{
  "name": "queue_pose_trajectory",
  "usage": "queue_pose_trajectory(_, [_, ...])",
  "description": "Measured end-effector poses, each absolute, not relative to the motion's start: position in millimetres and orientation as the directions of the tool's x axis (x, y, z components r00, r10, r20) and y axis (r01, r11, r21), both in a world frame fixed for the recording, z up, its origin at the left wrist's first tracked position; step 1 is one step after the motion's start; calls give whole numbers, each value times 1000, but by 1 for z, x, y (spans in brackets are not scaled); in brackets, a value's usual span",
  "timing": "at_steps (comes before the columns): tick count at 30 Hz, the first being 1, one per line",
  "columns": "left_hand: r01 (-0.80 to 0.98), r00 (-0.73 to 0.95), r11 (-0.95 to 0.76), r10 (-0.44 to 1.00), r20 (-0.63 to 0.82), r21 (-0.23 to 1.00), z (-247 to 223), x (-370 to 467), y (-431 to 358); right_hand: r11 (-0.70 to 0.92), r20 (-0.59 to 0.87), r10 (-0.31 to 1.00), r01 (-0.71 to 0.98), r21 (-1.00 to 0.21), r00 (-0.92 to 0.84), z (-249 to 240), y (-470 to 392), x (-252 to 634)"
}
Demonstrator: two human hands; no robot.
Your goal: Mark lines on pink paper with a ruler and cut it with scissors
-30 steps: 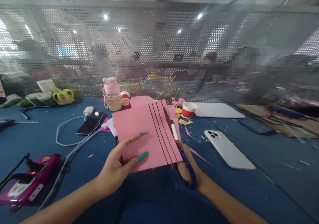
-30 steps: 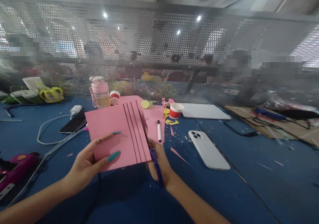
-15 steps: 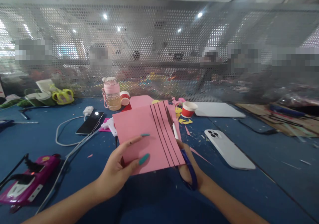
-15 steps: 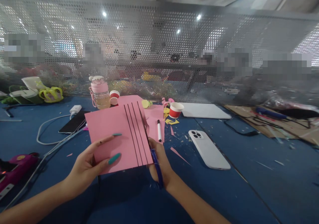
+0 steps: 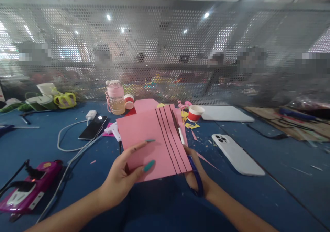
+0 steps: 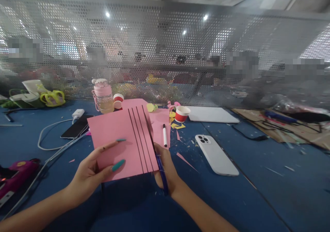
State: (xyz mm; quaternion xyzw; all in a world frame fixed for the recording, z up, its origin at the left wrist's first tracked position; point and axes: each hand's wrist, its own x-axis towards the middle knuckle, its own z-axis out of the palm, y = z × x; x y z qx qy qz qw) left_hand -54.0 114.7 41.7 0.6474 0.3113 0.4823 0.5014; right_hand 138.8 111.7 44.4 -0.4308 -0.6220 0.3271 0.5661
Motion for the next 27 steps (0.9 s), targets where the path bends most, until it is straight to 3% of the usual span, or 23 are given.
queue_pose_trajectory(12, [-56,341,-321,884,321,945,40,-56,117,369,381,924,186,-911,29,41,114,140])
queue_pose_trajectory(18, [-77,368,-316,873,321,946,42,-56,118,425,431,903,177,-888,-8,41,116,144])
queue_pose_trajectory(27, [14,343,-323,890,299,946,40,-57,117,431,436,900,165,-887,-4,42,113,142])
